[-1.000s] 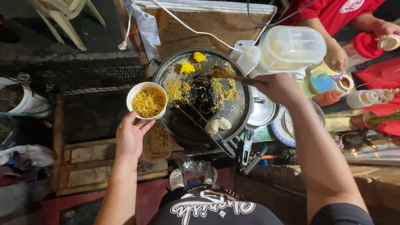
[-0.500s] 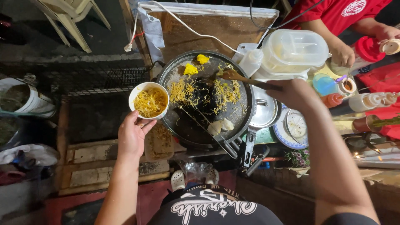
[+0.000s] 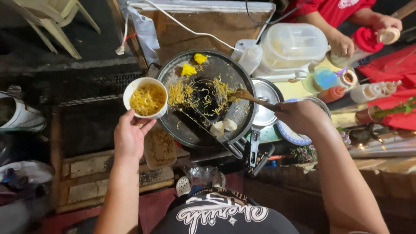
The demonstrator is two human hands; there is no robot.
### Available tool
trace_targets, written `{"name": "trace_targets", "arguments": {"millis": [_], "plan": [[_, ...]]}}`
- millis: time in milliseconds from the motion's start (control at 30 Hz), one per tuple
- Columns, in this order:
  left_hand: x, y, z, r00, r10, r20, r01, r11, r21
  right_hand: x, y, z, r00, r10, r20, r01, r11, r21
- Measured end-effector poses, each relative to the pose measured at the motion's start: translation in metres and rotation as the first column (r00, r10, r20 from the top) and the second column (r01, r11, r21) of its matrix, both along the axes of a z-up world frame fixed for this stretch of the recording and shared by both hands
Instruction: Stirring noodles on a large griddle and portioning them into small cups using tongs and a wooden spatula.
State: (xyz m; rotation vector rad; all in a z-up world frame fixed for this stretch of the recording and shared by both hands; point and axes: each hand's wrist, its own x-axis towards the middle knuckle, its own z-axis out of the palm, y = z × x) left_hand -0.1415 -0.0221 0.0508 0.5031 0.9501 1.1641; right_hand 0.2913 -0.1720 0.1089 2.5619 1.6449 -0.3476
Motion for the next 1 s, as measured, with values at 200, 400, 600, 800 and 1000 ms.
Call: {"name": "trace_targets", "arguments": {"millis": [200, 400, 600, 800, 1000], "plan": [[0.008, 0.005, 0.003, 1.000, -0.029, -0.009, 0.030, 0.999, 0.045, -0.022, 0.019, 0.001, 0.993, -0.096, -0.076, 0.095, 0.995, -0.011], [0.028, 0.008, -0.007, 0.992, -0.124, -0.015, 0.125, 0.989, 0.080, -0.035, 0.062, -0.046, 0.996, -0.084, -0.026, 0.085, 0.995, 0.054], [0.026, -0.001, 0.000, 0.989, -0.144, -0.044, 0.146, 0.988, 0.057, -0.044, 0.003, -0.003, 0.994, -0.107, 0.005, 0.107, 0.993, -0.051], [0.015, 0.002, 0.001, 0.992, -0.119, -0.048, 0.121, 0.992, 0.042, -0.053, -0.054, 0.040, 0.965, -0.249, -0.081, 0.239, 0.964, -0.120], [0.016, 0.003, 0.004, 0.988, -0.147, -0.053, 0.149, 0.988, 0.036, -0.084, -0.067, 0.037, 0.966, -0.254, 0.040, 0.256, 0.934, -0.250]]}}
